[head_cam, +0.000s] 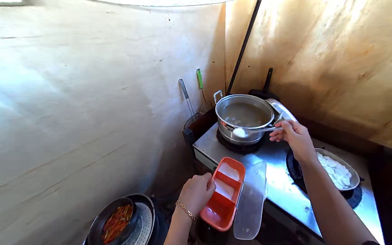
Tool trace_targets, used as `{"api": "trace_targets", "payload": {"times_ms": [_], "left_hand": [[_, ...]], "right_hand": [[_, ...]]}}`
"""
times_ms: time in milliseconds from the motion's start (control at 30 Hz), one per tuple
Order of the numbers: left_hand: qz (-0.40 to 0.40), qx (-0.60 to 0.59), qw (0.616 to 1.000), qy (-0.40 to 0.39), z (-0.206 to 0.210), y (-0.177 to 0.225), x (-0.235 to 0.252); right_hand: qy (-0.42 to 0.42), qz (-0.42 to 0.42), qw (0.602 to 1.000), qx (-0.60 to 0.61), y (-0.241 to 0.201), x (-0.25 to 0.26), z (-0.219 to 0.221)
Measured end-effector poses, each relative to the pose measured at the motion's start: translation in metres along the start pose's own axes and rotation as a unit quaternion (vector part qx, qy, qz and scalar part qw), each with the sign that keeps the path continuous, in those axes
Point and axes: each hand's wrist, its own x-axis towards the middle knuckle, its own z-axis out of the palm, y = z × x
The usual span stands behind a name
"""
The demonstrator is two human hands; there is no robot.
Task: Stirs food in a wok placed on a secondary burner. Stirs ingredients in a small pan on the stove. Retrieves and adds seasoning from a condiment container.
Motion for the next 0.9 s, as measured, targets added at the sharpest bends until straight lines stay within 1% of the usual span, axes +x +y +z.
{"api": "trace_targets", "payload": {"times_ms": [33, 100, 200, 267, 367, 433, 500, 533, 633, 700, 733, 800, 833, 900], "left_hand": [[-0.003, 0.0, 1.0, 0.0, 0.002, -0.001, -0.001], [-0.007, -0.005, 1.0, -0.002, 0.006, -0.003, -0.006], [-0.012, -0.004, 1.0, -0.007, 0.01, -0.007, -0.014], [-0.015, -0.01, 1.0, 0.0, 0.014, -0.012, -0.018], [-0.021, -0.013, 1.0, 0.001, 0.018, -0.017, -0.024], [-0.023, -0.014, 1.0, 0.008, 0.019, -0.019, -0.027], [-0.023, -0.015, 1.0, 0.01, 0.019, -0.02, -0.03], [-0.025, -0.014, 1.0, 0.009, 0.019, -0.02, -0.031], [-0.024, -0.013, 1.0, 0.007, 0.017, -0.019, -0.035], [-0.016, -0.012, 1.0, 0.016, 0.018, -0.018, -0.037], [-0.013, -0.011, 1.0, 0.017, 0.018, -0.017, -0.037], [-0.007, -0.01, 1.0, 0.016, 0.018, -0.015, -0.037], [-0.003, -0.008, 1.0, 0.017, 0.019, -0.015, -0.037], [0.003, -0.008, 1.0, 0.013, 0.02, -0.011, -0.038]], "right_hand": [[0.028, -0.03, 0.999, -0.026, 0.005, 0.009, 0.001], [0.056, -0.086, 0.987, -0.122, 0.02, 0.025, 0.007], [0.03, -0.187, 0.94, -0.282, 0.053, 0.042, 0.017], [0.042, -0.258, 0.91, -0.322, 0.07, 0.046, 0.019], [0.072, -0.306, 0.895, -0.316, 0.081, 0.035, 0.017], [0.076, -0.306, 0.894, -0.317, 0.091, 0.024, 0.017], [0.054, -0.283, 0.898, -0.333, 0.097, 0.016, 0.015], [0.058, -0.282, 0.899, -0.331, 0.098, 0.011, 0.014], [0.105, -0.296, 0.911, -0.268, 0.078, -0.003, 0.009], [0.104, -0.299, 0.929, -0.189, 0.056, -0.019, 0.008], [0.082, -0.287, 0.943, -0.148, 0.044, -0.03, 0.007], [0.001, -0.234, 0.968, -0.094, 0.027, -0.05, 0.007], [-0.046, -0.202, 0.974, -0.091, 0.023, -0.058, 0.008], [-0.139, -0.14, 0.973, -0.116, 0.018, -0.067, 0.012]]}}
